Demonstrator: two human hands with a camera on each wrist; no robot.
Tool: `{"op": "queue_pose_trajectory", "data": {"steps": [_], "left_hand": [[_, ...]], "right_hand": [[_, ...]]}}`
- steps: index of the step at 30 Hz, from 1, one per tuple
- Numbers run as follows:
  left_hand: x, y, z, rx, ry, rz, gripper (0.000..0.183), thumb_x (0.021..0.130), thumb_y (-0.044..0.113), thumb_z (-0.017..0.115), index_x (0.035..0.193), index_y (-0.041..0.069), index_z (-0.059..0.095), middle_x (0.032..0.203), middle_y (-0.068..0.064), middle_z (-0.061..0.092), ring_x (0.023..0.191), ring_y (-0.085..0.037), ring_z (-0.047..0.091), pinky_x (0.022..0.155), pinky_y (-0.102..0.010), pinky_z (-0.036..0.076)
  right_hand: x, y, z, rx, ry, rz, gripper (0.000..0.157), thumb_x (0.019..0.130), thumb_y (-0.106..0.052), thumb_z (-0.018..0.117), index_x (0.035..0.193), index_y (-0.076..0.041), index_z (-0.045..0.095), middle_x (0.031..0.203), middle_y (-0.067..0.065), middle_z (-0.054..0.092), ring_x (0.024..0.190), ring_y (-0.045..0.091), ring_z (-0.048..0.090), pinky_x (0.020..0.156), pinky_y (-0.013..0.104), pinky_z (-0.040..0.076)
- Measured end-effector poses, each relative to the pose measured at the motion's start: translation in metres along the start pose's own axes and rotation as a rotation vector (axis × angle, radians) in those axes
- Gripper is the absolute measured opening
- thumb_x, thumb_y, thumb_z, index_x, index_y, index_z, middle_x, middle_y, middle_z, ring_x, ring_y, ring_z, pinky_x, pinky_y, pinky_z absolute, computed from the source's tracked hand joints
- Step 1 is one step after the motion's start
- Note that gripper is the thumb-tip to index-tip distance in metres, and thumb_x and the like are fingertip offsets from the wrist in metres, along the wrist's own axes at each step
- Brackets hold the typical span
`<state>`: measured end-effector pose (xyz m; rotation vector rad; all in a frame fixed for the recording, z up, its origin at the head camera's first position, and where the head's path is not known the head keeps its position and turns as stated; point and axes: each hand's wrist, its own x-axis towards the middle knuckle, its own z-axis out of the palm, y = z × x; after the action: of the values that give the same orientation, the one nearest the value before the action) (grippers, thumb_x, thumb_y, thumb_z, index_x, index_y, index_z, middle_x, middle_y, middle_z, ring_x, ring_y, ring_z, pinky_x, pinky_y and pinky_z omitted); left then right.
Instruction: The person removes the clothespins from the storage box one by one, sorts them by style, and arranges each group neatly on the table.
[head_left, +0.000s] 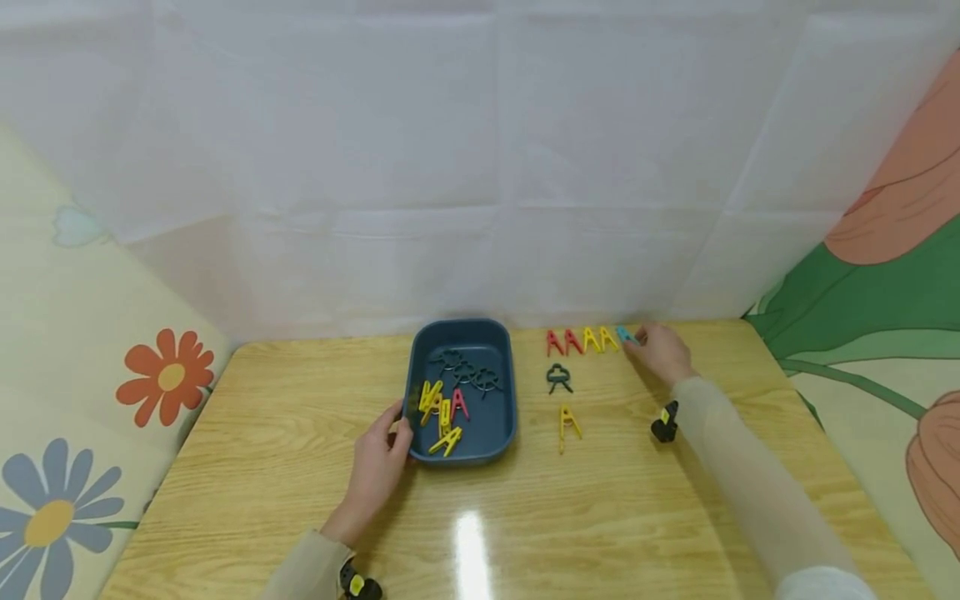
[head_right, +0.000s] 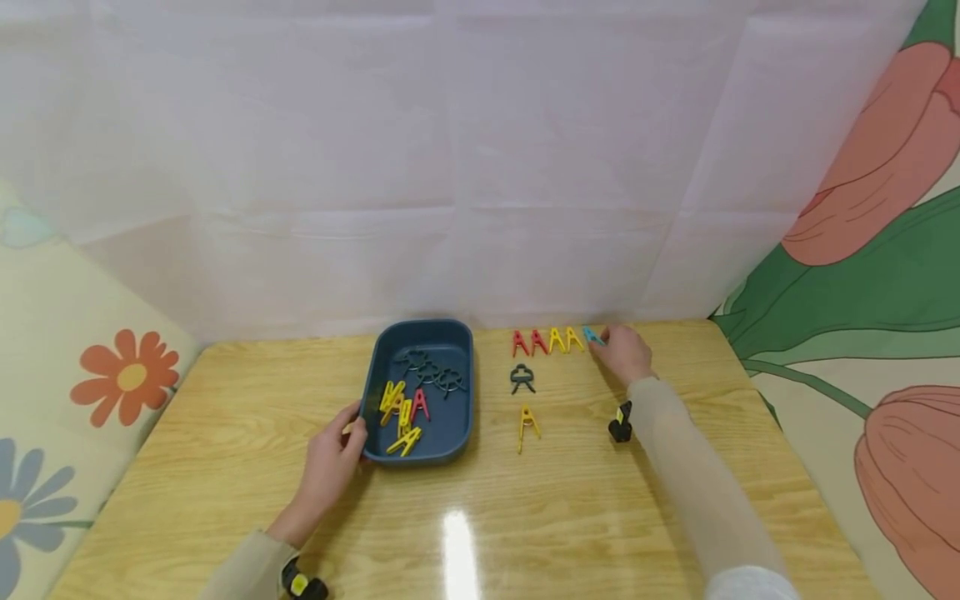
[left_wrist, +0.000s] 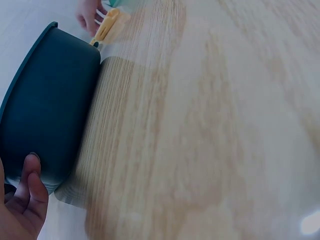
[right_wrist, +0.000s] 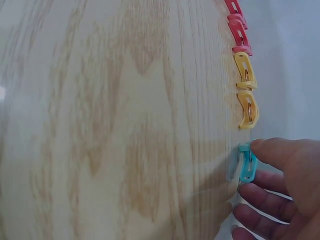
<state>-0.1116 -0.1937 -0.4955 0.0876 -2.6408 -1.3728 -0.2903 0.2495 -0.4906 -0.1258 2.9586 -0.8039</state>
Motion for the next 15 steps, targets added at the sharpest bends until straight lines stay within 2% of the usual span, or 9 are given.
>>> {"op": "queue_pose_trajectory", "data": {"steps": [8,15], "left_hand": [[0.0005,0.0003,0.0000,-0.001,0.001,-0.001,0.044,0.108,0.012,0.050,0.149,-0.004,0.052,0.140,-0.025,0.061,0.097,-0.029,0.073,0.065,-0.022,0.056],[0.0004,0.0014,-0.0006,0.003,-0.006,-0.009,0.044,0.109,0.013,0.049,0.150,-0.003,0.052,0.140,-0.025,0.062,0.097,-0.029,0.072,0.066,-0.021,0.055]], "right_hand": [[-0.0006,-0.0032,-0.0003,0.000,-0.013,0.018,0.043,0.104,-0.032,0.062,0.118,0.008,0.065,0.119,0.028,0.068,0.107,0.043,0.065,0.089,0.055,0.053],[-0.0003,-0.0040,0.0008,-0.021,-0.004,0.019,0.042,0.104,-0.033,0.061,0.114,0.007,0.066,0.115,0.027,0.069,0.103,0.041,0.066,0.088,0.054,0.053]]}}
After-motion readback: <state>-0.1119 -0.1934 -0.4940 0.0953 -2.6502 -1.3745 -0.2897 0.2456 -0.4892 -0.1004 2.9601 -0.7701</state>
